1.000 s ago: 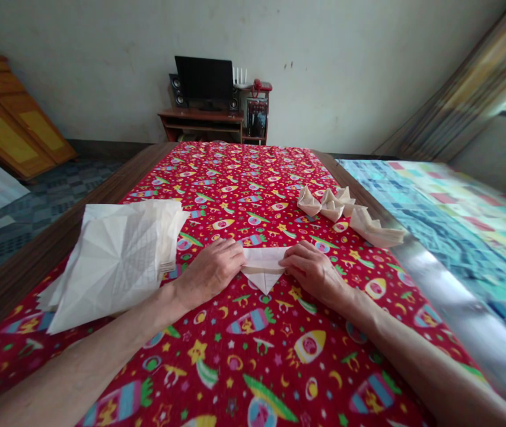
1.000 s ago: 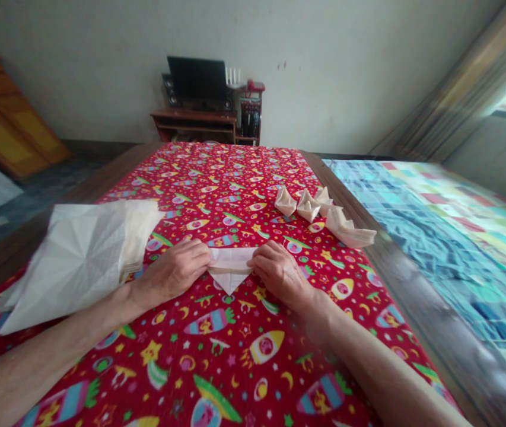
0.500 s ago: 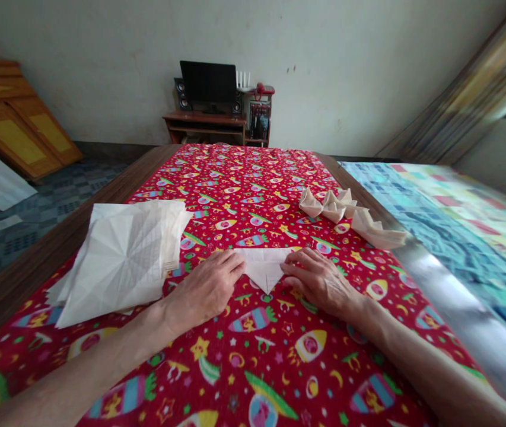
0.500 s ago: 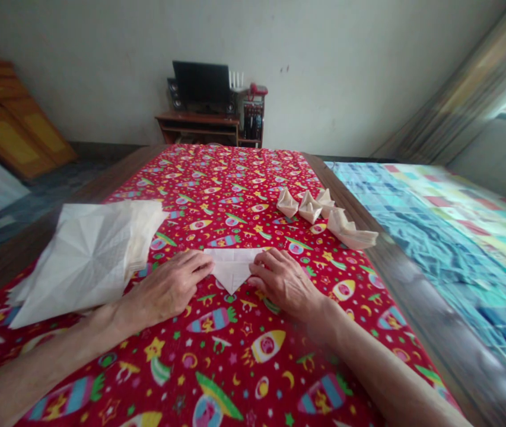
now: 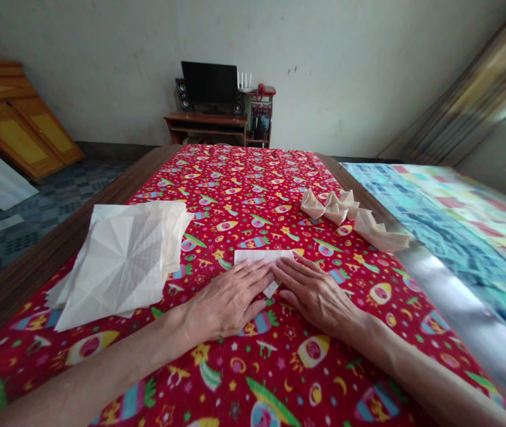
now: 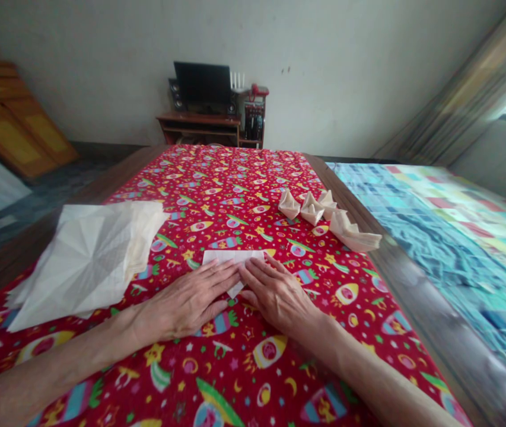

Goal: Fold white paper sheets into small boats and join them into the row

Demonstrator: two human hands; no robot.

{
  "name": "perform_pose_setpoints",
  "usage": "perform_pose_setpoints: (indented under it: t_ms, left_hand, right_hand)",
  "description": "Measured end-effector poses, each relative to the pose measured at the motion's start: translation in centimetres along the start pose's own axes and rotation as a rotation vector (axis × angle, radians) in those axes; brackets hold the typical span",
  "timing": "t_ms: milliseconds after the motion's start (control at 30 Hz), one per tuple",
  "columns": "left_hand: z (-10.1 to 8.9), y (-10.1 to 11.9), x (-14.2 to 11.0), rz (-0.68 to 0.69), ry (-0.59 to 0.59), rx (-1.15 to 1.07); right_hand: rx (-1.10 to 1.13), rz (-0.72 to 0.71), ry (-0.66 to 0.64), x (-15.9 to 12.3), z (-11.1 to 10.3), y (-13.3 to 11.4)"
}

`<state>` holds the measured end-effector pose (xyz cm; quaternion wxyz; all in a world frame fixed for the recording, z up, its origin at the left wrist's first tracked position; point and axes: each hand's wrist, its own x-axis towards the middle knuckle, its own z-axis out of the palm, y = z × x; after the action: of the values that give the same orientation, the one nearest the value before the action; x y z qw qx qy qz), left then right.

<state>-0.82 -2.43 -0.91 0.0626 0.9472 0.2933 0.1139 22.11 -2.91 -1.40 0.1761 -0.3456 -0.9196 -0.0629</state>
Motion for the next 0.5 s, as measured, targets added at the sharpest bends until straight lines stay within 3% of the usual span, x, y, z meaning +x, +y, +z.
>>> perform_pose_setpoints:
  t_ms: [333,500]
  left_hand:
    - [-0.5,-1.0,-1.9,-0.018,0.017,0.027]
    - [-0.5,-0.5,-1.3,-0.01,0.006,0.044]
  right_hand:
    - [-0.039,0.037,0.002,0.0,-0.6,-0.4]
    - [-0.001,-0.003,-0.008,0.2,-0.1,-1.4]
